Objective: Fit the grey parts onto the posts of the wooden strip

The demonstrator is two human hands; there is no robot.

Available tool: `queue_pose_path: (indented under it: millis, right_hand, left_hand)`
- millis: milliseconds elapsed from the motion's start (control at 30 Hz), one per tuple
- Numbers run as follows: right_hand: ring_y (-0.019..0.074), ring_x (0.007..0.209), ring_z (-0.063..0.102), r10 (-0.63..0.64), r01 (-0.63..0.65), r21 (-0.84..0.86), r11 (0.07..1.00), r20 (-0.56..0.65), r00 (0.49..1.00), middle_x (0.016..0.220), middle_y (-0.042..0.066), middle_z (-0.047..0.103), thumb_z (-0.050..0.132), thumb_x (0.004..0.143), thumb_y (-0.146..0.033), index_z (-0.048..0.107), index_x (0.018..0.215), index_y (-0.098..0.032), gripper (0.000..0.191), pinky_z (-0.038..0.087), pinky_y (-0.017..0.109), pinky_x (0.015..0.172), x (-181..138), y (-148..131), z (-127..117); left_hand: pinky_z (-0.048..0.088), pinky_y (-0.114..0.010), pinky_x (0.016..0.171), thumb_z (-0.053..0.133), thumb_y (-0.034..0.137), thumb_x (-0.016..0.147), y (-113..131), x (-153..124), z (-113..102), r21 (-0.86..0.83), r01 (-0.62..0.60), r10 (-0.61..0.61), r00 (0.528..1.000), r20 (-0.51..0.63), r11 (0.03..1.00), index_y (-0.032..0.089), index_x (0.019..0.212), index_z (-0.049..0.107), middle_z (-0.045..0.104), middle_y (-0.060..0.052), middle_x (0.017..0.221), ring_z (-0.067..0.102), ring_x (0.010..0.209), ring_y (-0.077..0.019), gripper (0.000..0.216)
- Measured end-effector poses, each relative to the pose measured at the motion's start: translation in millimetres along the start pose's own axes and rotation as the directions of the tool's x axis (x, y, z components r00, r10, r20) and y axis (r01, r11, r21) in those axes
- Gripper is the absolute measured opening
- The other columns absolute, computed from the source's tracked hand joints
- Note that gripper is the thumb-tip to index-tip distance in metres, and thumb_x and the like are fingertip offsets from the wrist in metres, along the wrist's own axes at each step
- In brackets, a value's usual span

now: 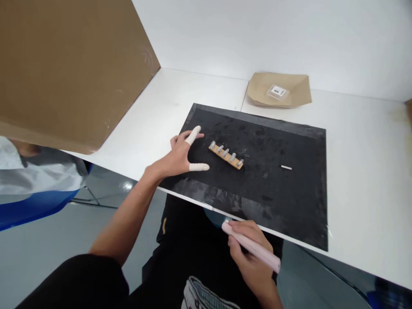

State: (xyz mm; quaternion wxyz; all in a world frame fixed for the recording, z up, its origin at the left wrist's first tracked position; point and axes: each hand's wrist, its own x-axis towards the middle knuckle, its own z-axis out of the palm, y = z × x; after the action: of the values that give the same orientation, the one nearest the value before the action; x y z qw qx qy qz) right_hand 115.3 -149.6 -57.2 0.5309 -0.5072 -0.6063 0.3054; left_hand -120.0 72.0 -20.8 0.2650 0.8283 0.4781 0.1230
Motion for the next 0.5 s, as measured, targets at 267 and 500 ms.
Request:
queue_pose_path:
  millis: [267,500]
  right_hand:
    - [0.0183,0.097,0.074,0.060,-0.047,0.076,0.996,-0.177,0.982,0.104,0.005,0.073,0.068,0.095,-0.015,0.070,0.106,-0.024,0.014,0.064,0.032,0.083,6.7,-3.9,-7.4]
    - [0.0207,0.104,0.073,0.146,-0.080,0.209,0.975,-0.326,0.934,0.107,0.006,0.075,0.076,0.093,-0.023,0.074,0.105,-0.022,0.012,0.061,0.036,0.094,37.8,22.3,-8.9]
  left_hand:
    - [0.015,-0.062,0.124,0.068,0.055,0.094,4.5,-6.7,37.2,-0.014,0.016,-0.017,0.990,-0.143,1.000,0.031,0.164,-0.019,0.040,-0.018,0.166,0.029,0.157,-0.0398,0.114]
    - [0.003,-0.063,0.127,0.066,0.061,0.092,5.9,-13.4,42.7,0.028,-0.044,0.048,0.977,-0.206,0.999,0.025,0.160,-0.032,0.024,-0.024,0.172,0.020,0.163,-0.0392,0.124]
